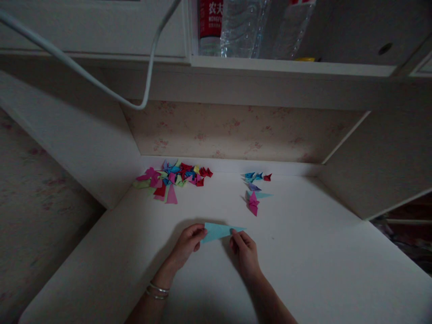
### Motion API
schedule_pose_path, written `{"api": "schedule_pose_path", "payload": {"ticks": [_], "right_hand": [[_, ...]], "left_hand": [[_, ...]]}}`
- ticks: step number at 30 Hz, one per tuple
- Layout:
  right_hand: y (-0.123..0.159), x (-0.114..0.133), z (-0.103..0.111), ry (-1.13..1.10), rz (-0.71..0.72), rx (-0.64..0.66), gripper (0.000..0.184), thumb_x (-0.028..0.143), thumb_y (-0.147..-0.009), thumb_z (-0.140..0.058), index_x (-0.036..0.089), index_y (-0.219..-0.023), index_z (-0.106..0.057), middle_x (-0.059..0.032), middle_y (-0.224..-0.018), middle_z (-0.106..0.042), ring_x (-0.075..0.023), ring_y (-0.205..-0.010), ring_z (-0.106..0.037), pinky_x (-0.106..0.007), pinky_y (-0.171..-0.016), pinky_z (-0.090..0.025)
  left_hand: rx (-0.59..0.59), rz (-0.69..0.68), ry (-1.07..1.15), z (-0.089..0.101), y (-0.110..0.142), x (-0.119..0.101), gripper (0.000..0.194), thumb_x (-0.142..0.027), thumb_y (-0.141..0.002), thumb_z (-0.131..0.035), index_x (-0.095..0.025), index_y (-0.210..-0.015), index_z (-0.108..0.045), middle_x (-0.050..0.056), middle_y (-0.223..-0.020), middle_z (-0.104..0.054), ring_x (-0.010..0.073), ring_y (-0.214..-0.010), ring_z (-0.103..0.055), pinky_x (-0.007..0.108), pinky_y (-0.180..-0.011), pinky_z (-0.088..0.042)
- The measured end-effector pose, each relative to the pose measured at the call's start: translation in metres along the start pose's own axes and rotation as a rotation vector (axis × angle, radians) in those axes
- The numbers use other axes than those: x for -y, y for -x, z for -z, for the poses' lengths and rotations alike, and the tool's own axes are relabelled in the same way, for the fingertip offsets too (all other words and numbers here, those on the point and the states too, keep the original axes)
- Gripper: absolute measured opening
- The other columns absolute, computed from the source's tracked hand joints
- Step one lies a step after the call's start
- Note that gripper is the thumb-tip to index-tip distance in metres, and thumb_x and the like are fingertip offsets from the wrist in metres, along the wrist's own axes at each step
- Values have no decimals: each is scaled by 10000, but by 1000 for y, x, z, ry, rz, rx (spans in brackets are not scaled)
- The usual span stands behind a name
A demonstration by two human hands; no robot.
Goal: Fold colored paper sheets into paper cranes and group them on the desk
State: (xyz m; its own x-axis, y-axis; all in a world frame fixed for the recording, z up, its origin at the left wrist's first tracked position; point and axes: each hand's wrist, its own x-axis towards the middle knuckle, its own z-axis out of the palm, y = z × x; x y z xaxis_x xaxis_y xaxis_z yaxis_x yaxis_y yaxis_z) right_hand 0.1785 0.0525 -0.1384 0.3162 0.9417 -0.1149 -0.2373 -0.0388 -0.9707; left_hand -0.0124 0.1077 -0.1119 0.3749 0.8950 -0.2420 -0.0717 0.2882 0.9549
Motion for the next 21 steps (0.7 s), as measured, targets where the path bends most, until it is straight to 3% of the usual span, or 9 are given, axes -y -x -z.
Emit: {"api": "schedule_pose_path", "payload": {"ticks": [21], "right_hand": [[2, 5, -1, -2, -8, 4, 393, 509, -809, -590, 181, -597, -550, 41, -483, -469, -91, -435, -359, -237, -438, -268]], "left_hand": [[0, 3, -70, -1, -1, 1, 362, -481, -739, -659, -140, -849, -602, -87, -570, -325, 36, -443, -235, 202, -413, -139]]}}
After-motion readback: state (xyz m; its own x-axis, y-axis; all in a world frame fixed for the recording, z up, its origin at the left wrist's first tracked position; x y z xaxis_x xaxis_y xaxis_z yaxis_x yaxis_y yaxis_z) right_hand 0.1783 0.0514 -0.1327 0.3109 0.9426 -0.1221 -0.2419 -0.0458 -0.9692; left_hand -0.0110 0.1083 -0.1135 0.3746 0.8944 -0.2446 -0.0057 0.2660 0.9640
